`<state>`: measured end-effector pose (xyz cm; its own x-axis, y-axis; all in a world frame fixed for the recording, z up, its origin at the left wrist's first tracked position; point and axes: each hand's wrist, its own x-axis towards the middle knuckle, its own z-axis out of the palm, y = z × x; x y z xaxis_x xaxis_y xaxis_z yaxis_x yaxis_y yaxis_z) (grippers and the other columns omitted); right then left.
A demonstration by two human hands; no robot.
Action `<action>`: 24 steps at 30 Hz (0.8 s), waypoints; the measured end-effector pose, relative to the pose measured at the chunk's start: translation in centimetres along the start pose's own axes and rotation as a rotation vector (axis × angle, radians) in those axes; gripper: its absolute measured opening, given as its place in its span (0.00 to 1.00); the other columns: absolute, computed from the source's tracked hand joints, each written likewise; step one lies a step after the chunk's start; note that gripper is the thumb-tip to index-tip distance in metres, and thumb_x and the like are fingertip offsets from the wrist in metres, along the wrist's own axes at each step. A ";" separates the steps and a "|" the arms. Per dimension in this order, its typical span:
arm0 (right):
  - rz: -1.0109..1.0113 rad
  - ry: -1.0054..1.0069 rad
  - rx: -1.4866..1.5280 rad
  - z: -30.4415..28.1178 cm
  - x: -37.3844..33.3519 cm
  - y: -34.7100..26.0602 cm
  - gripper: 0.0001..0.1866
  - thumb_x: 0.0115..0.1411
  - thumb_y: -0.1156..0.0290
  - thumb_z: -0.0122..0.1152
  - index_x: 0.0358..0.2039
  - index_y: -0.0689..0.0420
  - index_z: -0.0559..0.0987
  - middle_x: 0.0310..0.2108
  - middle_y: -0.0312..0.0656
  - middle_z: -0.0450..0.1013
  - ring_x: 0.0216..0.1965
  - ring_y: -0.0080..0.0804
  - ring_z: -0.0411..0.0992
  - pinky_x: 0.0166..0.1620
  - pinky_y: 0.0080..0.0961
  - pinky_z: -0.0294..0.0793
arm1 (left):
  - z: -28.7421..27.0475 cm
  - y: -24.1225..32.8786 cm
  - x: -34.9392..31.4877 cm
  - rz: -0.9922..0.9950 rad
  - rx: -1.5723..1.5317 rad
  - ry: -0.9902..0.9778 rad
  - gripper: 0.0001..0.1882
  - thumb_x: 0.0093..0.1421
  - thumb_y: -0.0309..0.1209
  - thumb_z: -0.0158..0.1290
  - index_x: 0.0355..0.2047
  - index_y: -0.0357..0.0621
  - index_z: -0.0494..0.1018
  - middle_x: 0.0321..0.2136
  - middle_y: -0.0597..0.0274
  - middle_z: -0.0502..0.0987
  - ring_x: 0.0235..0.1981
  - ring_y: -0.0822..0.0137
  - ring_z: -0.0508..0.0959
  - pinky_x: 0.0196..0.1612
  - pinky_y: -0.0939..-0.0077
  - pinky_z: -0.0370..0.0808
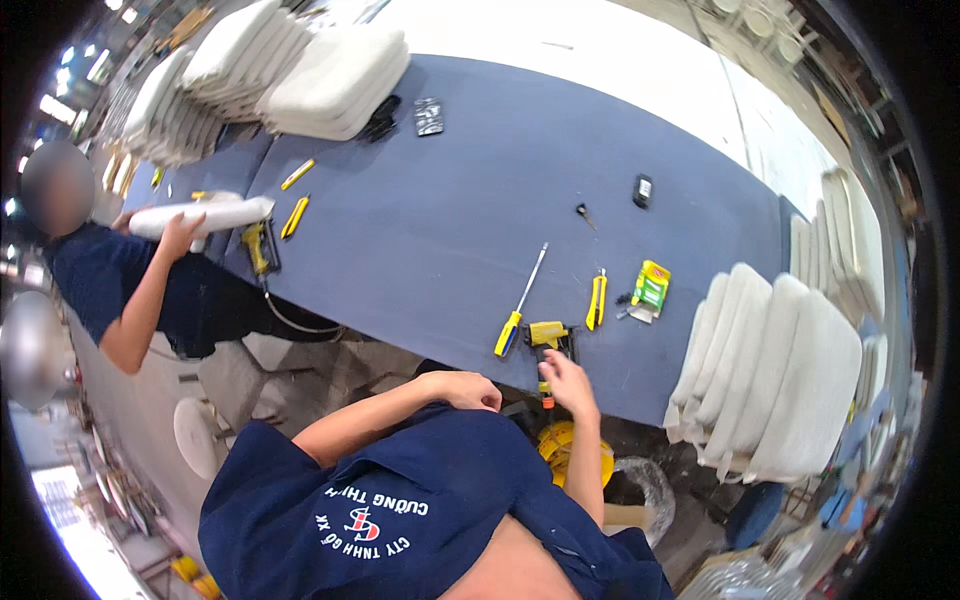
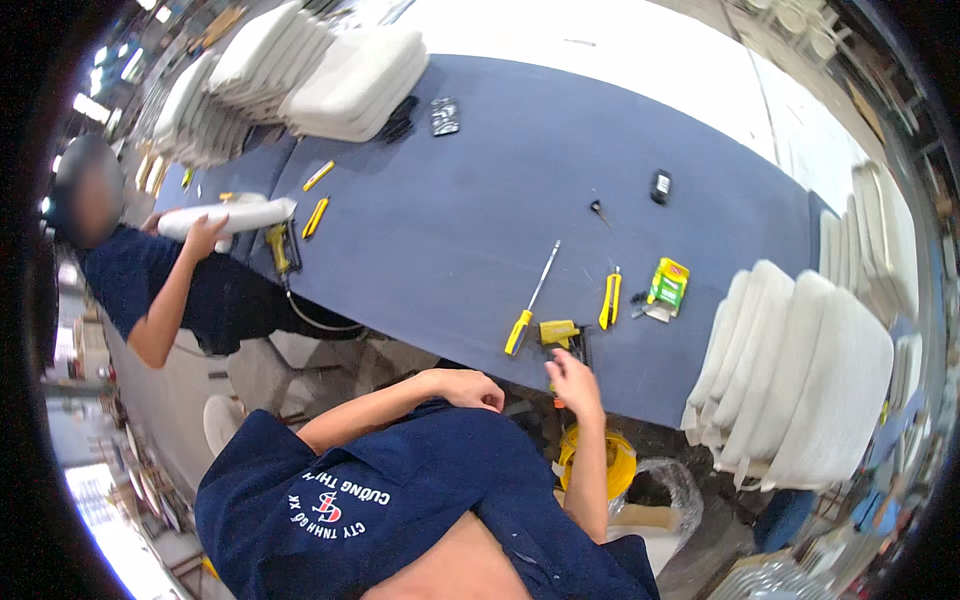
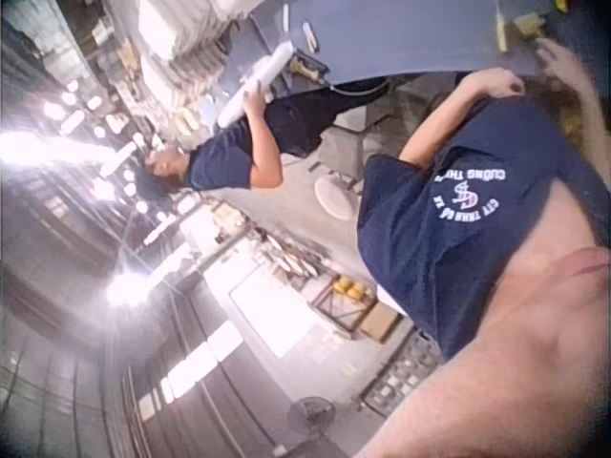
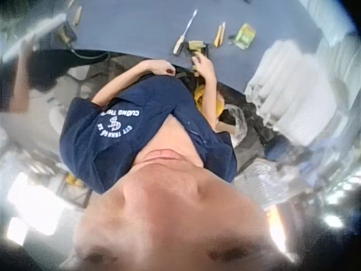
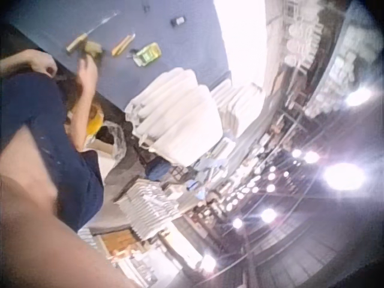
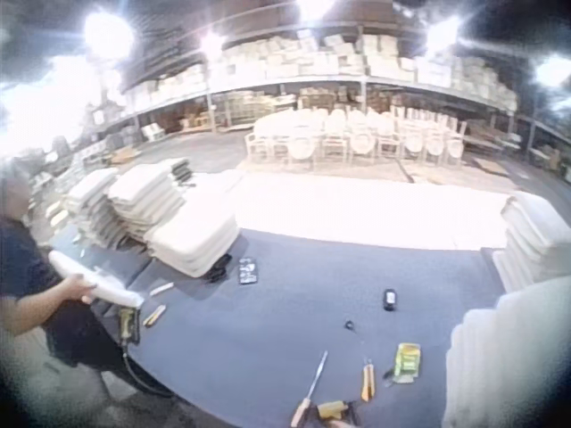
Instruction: The person staples white fabric onto a cushion base using a pneumatic staple gun, then trims excess fabric with a utility knife. They smooth and fold the fabric edges before stapling, and stack the finished cushion with others on the workbench.
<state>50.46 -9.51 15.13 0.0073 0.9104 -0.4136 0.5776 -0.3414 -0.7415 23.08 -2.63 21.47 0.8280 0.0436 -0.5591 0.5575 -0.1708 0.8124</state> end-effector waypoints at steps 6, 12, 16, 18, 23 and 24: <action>-0.374 -0.385 -0.230 6.0 5.4 -8.3 0.26 0.71 0.53 0.58 0.62 0.55 0.76 0.57 0.54 0.78 0.58 0.55 0.76 0.60 0.47 0.75 | 1.1 -2.8 -4.1 -0.120 -0.097 0.281 0.26 0.67 0.56 0.55 0.43 0.44 0.82 0.38 0.53 0.86 0.44 0.50 0.85 0.48 0.55 0.79; -0.442 -0.426 -0.380 7.3 12.2 -15.0 0.27 0.70 0.54 0.59 0.62 0.57 0.77 0.59 0.52 0.78 0.60 0.53 0.76 0.62 0.44 0.75 | -0.6 -8.7 -7.5 -0.341 0.014 0.434 0.26 0.71 0.55 0.48 0.52 0.48 0.80 0.46 0.47 0.85 0.51 0.44 0.83 0.55 0.49 0.77; -0.267 -0.356 -0.199 8.5 17.1 -16.2 0.24 0.72 0.52 0.56 0.56 0.59 0.81 0.47 0.48 0.84 0.47 0.44 0.84 0.50 0.38 0.80 | -4.9 -17.7 -8.9 -0.294 0.006 0.713 0.26 0.69 0.51 0.52 0.56 0.45 0.78 0.47 0.43 0.83 0.49 0.44 0.83 0.56 0.50 0.77; -0.032 -0.457 -0.020 10.0 20.5 -14.3 0.24 0.74 0.51 0.54 0.51 0.59 0.83 0.41 0.46 0.86 0.38 0.37 0.86 0.41 0.33 0.81 | -8.2 -22.3 -8.5 -0.327 0.001 0.846 0.26 0.69 0.48 0.54 0.58 0.43 0.76 0.48 0.45 0.83 0.47 0.48 0.83 0.52 0.53 0.79; 0.441 -0.606 0.356 15.7 22.0 -8.1 0.34 0.74 0.40 0.48 0.43 0.61 0.85 0.39 0.47 0.87 0.28 0.32 0.85 0.26 0.24 0.73 | -23.1 -30.0 -4.7 -0.219 -0.662 0.999 0.31 0.70 0.47 0.57 0.67 0.44 0.69 0.51 0.56 0.80 0.46 0.64 0.80 0.44 0.64 0.80; 0.485 -0.575 0.386 17.0 22.0 -7.6 0.35 0.74 0.39 0.47 0.44 0.62 0.85 0.40 0.47 0.87 0.29 0.33 0.85 0.26 0.24 0.73 | -26.6 -31.6 -4.1 -0.206 -0.639 1.077 0.32 0.70 0.47 0.58 0.67 0.44 0.68 0.51 0.57 0.80 0.49 0.63 0.80 0.47 0.64 0.79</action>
<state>32.37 9.17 2.73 -0.2945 0.4178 -0.8595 0.2978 -0.8144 -0.4980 3.65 28.80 2.54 0.1852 0.8396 -0.5107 0.3622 0.4248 0.8297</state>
